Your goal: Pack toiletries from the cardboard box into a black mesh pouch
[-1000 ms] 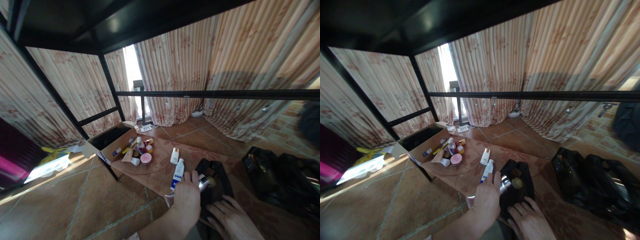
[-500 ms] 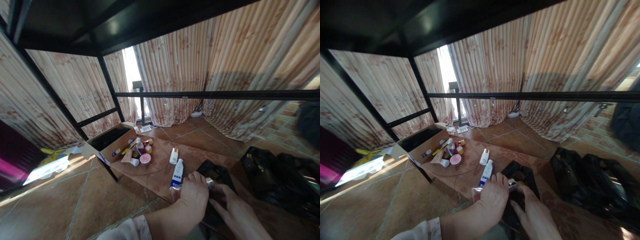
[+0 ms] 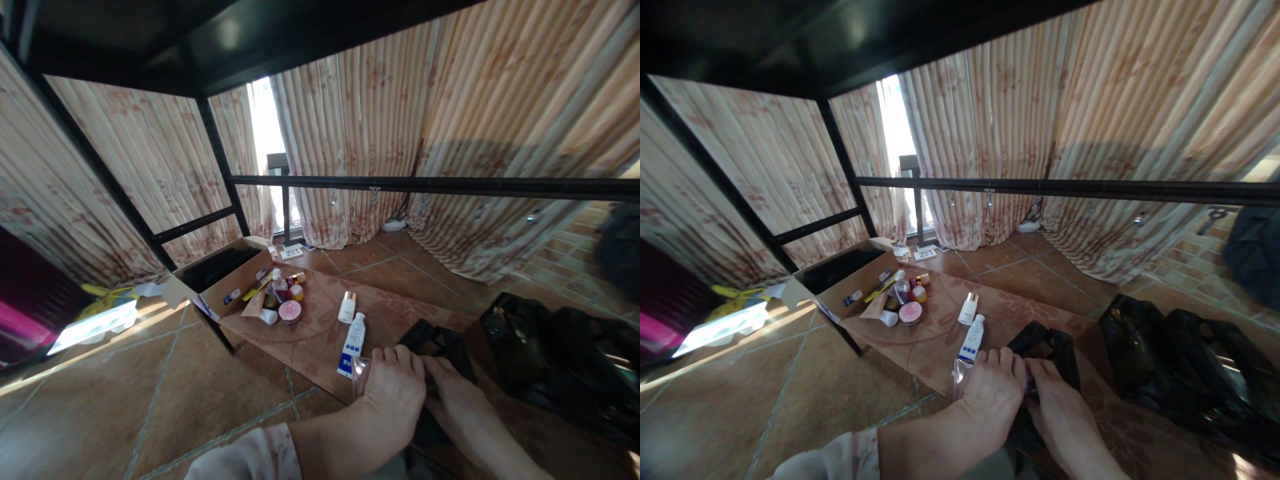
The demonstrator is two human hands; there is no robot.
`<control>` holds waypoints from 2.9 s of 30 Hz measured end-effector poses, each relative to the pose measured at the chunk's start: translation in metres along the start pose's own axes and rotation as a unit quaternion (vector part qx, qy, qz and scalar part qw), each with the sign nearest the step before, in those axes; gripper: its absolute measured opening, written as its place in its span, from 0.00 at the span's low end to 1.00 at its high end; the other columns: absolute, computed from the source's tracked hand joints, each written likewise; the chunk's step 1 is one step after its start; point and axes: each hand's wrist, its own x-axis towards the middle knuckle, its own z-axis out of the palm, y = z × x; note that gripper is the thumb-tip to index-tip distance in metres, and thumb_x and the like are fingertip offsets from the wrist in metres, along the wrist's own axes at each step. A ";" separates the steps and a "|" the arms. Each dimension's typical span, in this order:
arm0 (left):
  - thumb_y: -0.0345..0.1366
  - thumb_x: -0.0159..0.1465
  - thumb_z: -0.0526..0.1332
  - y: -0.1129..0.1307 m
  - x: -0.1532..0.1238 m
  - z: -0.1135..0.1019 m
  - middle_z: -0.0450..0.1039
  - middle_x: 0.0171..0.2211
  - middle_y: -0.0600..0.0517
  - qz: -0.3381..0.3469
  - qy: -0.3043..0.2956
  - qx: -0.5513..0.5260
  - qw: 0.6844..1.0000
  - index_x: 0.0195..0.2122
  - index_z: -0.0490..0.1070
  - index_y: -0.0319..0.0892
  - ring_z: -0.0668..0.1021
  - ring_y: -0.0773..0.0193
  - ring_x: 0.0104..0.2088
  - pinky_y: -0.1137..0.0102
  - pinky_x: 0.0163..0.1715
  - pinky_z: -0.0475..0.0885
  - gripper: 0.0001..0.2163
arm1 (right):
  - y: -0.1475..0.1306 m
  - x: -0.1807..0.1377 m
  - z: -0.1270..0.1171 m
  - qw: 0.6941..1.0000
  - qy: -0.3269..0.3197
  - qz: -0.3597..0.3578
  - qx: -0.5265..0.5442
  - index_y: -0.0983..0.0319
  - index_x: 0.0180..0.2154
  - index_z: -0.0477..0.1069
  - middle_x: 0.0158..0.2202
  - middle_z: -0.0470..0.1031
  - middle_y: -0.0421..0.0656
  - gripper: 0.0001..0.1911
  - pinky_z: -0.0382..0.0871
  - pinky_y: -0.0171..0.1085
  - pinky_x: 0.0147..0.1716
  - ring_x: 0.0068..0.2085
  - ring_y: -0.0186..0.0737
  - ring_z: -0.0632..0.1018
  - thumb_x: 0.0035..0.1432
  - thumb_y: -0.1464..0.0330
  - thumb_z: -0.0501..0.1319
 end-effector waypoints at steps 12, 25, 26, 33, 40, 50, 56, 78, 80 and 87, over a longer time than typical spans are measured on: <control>0.40 0.52 0.65 -0.027 -0.015 -0.024 0.64 0.45 0.45 -0.054 0.010 -0.099 0.994 0.52 0.60 0.41 0.70 0.53 0.45 0.52 0.50 0.63 0.27 | 0.022 0.006 -0.007 0.997 0.008 0.045 -0.065 0.58 0.46 0.70 0.42 0.73 0.45 0.18 0.67 0.38 0.29 0.33 0.42 0.78 0.52 0.70 0.54; 0.39 0.56 0.62 -0.032 -0.019 -0.024 0.68 0.38 0.48 -0.106 0.012 -0.132 0.986 0.41 0.65 0.41 0.71 0.56 0.40 0.64 0.38 0.70 0.14 | -0.011 0.006 -0.011 0.989 0.119 0.084 -0.036 0.59 0.57 0.59 0.51 0.67 0.49 0.26 0.71 0.42 0.35 0.38 0.44 0.78 0.56 0.65 0.54; 0.39 0.56 0.61 -0.033 -0.019 -0.025 0.68 0.39 0.47 -0.106 0.009 -0.126 0.986 0.42 0.65 0.41 0.71 0.56 0.40 0.64 0.38 0.70 0.14 | -0.015 0.004 -0.012 0.989 0.126 0.078 -0.020 0.59 0.57 0.59 0.53 0.66 0.49 0.25 0.72 0.41 0.36 0.39 0.43 0.78 0.56 0.65 0.54; 0.35 0.56 0.62 -0.031 -0.012 -0.027 0.68 0.38 0.46 -0.104 -0.001 -0.079 0.991 0.42 0.65 0.39 0.72 0.55 0.40 0.65 0.36 0.71 0.14 | -0.016 -0.022 -0.008 0.977 0.197 0.068 0.037 0.57 0.49 0.68 0.54 0.66 0.47 0.16 0.68 0.46 0.49 0.54 0.46 0.68 0.59 0.63 0.53; 0.28 0.61 0.56 -0.018 0.002 -0.023 0.68 0.36 0.45 -0.084 0.011 0.028 0.996 0.43 0.66 0.36 0.72 0.58 0.37 0.69 0.31 0.70 0.09 | -0.011 -0.033 -0.002 0.973 0.191 0.108 0.073 0.57 0.44 0.72 0.54 0.66 0.47 0.15 0.73 0.45 0.44 0.54 0.47 0.69 0.61 0.59 0.52; 0.27 0.62 0.55 -0.009 0.005 -0.012 0.67 0.35 0.45 -0.076 0.035 0.054 0.995 0.43 0.67 0.35 0.71 0.59 0.36 0.70 0.28 0.70 0.09 | -0.011 -0.039 0.000 0.969 0.190 0.124 0.098 0.58 0.43 0.72 0.55 0.65 0.47 0.16 0.74 0.35 0.29 0.52 0.45 0.71 0.60 0.59 0.53; 0.27 0.64 0.53 -0.010 0.003 -0.010 0.66 0.35 0.46 -0.063 0.062 0.033 0.996 0.45 0.67 0.36 0.71 0.58 0.38 0.67 0.32 0.71 0.09 | -0.011 -0.035 -0.003 0.971 0.217 0.088 0.048 0.57 0.42 0.72 0.53 0.67 0.46 0.14 0.73 0.40 0.36 0.51 0.46 0.71 0.59 0.60 0.54; 0.33 0.61 0.58 -0.007 -0.013 -0.019 0.68 0.42 0.47 -0.143 0.208 -0.118 0.960 0.55 0.61 0.40 0.71 0.57 0.40 0.62 0.37 0.71 0.20 | -0.042 0.021 -0.042 0.961 0.007 0.185 0.205 0.62 0.39 0.69 0.24 0.75 0.42 0.21 0.64 0.37 0.28 0.28 0.43 0.77 0.59 0.52 0.51; 0.34 0.61 0.59 -0.005 -0.013 -0.021 0.68 0.43 0.48 -0.145 0.221 -0.178 0.948 0.55 0.60 0.43 0.71 0.57 0.42 0.62 0.40 0.71 0.21 | -0.045 0.021 -0.042 0.926 0.015 0.196 0.321 0.62 0.40 0.68 0.20 0.71 0.38 0.23 0.62 0.34 0.21 0.22 0.39 0.74 0.57 0.50 0.52; 0.30 0.56 0.62 0.003 -0.019 -0.023 0.67 0.49 0.49 -0.138 0.172 -0.395 0.892 0.58 0.56 0.48 0.70 0.58 0.49 0.62 0.51 0.66 0.29 | -0.061 0.017 -0.040 0.826 0.175 0.214 0.491 0.63 0.36 0.70 0.26 0.75 0.39 0.20 0.64 0.31 0.21 0.23 0.34 0.73 0.47 0.55 0.65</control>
